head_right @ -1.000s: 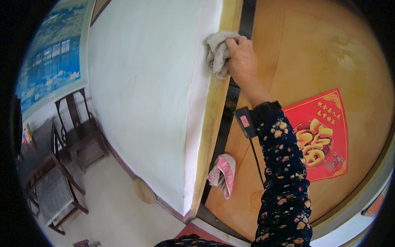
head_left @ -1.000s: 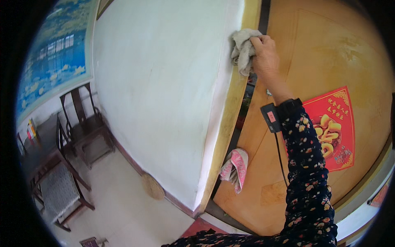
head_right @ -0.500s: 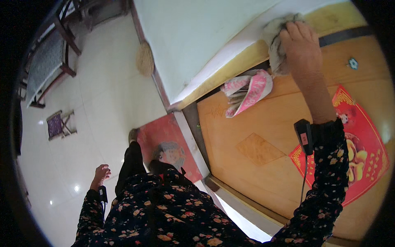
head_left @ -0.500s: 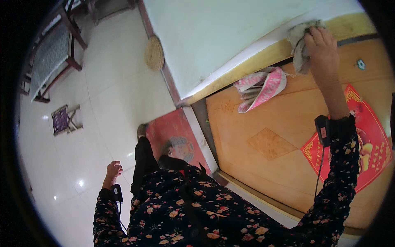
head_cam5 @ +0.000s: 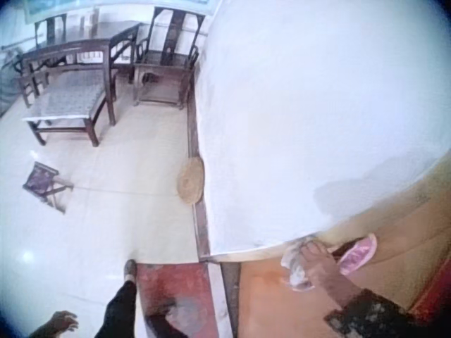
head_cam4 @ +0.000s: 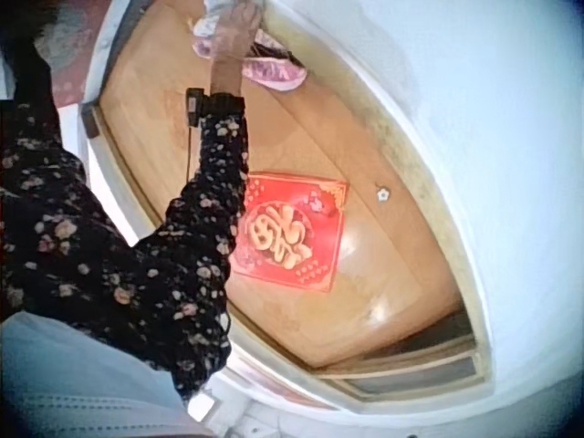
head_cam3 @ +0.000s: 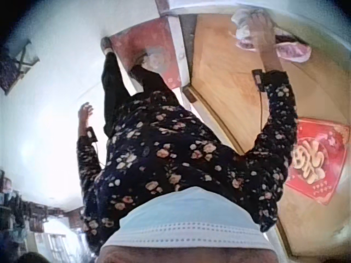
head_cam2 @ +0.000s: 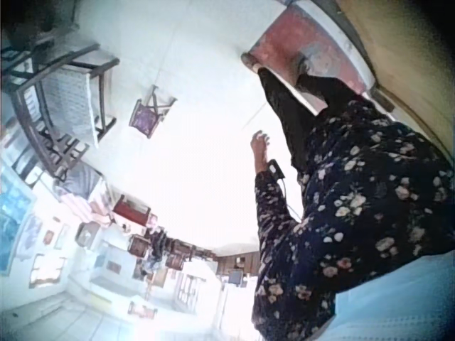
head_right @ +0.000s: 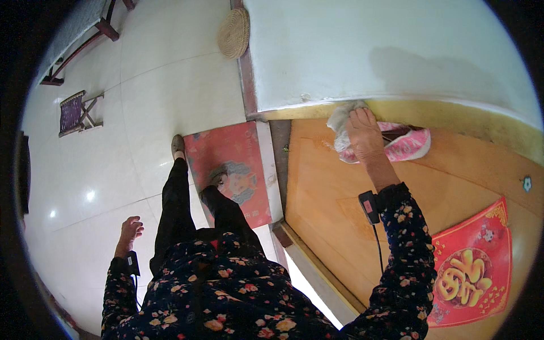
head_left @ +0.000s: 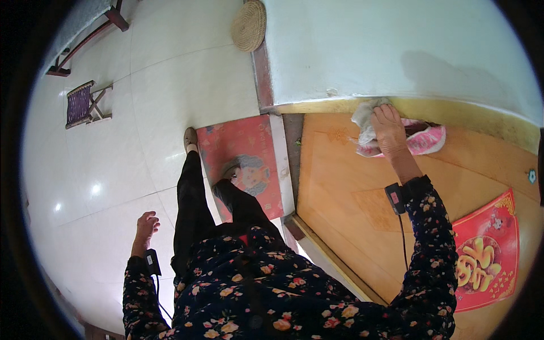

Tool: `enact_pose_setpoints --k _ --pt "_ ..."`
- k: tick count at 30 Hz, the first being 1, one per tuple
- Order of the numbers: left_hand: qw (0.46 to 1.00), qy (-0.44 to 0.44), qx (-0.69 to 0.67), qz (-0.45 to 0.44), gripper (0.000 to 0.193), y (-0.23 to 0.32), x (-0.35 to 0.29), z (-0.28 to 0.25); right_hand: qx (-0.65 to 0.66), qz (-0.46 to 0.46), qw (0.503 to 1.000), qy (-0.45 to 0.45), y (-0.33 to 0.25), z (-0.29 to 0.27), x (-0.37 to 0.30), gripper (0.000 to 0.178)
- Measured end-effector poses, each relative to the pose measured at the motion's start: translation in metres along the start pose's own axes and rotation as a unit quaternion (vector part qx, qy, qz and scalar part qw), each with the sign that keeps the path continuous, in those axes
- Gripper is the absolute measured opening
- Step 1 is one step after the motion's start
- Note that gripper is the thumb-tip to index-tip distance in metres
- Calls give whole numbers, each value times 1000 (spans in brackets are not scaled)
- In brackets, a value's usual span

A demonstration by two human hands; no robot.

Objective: The person wipes a wooden door with a cloth, then moves to wipe a wooden chair and a dining table. They continue wiping a sofa armrest and a glass-topped coffee table in the living room.

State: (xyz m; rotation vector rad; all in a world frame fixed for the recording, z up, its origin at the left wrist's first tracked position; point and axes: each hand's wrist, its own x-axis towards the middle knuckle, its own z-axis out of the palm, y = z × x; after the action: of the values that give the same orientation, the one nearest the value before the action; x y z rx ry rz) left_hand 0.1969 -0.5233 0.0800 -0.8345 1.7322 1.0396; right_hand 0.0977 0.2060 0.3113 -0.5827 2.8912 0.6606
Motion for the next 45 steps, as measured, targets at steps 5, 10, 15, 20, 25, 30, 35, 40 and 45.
enact_pose_setpoints --k 5,10,15,20,25,30,35,40,45 --pt "999 14 9 29 41 21 12 -30 -58 -42 997 -41 -32 84 31 18" --pt "998 12 31 50 41 37 21 -44 158 96 944 -274 -93 175 55 15" --pt "997 8 41 60 39 35 21 -43 318 144 890 -294 -148 184 -1 17" --pt "997 -10 5 77 33 15 38 -37 503 271 777 -265 -182 149 -92 31" --pt "990 -74 -31 120 30 25 37 -39 531 403 712 -220 -227 125 -162 44" --pt "989 -21 87 118 32 51 -5 -28 552 499 648 -160 -278 161 -204 45" --pt "992 34 90 85 31 78 -32 -9 544 562 610 -129 -335 229 -238 45" --pt "986 4 100 134 28 123 -48 9 509 665 538 -100 -353 241 -255 45" --pt "947 -37 217 233 17 156 -65 7 400 758 502 119 -264 181 -255 38"
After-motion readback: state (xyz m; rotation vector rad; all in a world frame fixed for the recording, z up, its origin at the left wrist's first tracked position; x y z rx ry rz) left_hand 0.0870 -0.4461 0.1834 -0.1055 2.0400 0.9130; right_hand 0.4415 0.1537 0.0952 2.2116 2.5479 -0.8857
